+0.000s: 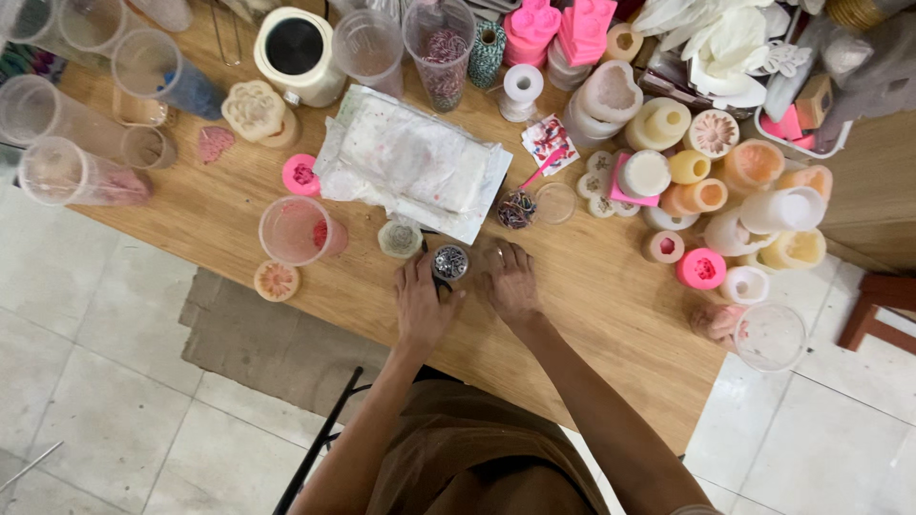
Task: The person organizes and handles various candle-making supplies including silicone molds, plastic containers, and small decorative items on a wooden work surface.
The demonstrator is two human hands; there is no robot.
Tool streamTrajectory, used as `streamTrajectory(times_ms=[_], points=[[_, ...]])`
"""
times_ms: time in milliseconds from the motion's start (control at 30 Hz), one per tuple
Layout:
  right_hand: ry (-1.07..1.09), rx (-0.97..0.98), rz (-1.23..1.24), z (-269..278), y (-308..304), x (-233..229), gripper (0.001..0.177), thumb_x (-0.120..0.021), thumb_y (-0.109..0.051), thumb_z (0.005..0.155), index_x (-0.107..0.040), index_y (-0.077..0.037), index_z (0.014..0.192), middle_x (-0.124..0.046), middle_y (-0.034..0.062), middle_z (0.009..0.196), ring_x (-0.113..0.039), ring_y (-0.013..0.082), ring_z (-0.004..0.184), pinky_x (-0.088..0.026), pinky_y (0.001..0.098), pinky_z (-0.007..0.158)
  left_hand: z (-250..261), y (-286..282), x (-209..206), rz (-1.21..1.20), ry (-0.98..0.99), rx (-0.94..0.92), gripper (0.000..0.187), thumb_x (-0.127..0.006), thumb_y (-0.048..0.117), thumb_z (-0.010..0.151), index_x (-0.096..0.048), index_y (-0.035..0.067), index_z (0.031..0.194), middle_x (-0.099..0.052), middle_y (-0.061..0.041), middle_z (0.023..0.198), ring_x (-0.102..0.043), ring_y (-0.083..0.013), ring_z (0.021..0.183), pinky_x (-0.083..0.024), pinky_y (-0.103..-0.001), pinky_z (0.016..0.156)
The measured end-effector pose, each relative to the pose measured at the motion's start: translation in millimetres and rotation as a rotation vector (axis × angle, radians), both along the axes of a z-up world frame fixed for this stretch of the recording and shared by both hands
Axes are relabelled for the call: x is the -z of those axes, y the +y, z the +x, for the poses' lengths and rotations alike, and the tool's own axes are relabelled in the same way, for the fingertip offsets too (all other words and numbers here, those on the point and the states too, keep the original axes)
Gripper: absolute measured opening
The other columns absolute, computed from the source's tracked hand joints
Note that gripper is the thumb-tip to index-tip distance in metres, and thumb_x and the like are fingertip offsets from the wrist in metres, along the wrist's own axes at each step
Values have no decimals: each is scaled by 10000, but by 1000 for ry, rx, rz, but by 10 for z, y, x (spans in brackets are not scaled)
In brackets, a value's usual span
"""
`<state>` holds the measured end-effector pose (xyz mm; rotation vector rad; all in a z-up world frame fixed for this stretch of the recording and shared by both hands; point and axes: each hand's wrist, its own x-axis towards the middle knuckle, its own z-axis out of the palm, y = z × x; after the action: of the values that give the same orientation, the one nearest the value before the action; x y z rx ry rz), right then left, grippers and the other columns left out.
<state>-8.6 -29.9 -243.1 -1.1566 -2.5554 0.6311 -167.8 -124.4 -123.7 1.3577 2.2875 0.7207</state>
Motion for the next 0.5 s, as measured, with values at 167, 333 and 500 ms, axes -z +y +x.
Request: streamTrajectory(times_ms=[167, 333, 500], points=[[342, 376, -405, 181, -76, -739, 628, -826, -181, 802, -550, -23, 1344, -636, 189, 1302, -610, 330, 1224, -516, 430, 1026, 42, 187, 327, -20, 62, -55, 706, -882, 253, 714, -534, 86, 1305, -550, -151, 1352, -454, -369, 1313, -354, -566, 1092], [521, 358, -437, 417, -241, -1797, 692, -840, -116, 821, -485, -28, 1408, -684, 134, 1321, -665, 279, 1240, -518, 417, 1053, 251, 116, -104, 303, -445, 173, 727, -865, 123, 774, -476, 61, 1384, -626, -147, 1305, -694, -338, 1117, -585, -424, 925], [545, 215, -278, 564, -343, -2587, 726, -852, -82, 802, -488, -34, 1428, -650, 132, 1402, -637, 283, 1308, -512, 412, 1091, 536, 232, -948, 321, -560, 335, 746, -896, 60, 668, -535, 39, 1320, -595, -168, 1287, -700, -302, 1080, -630, -370, 799]])
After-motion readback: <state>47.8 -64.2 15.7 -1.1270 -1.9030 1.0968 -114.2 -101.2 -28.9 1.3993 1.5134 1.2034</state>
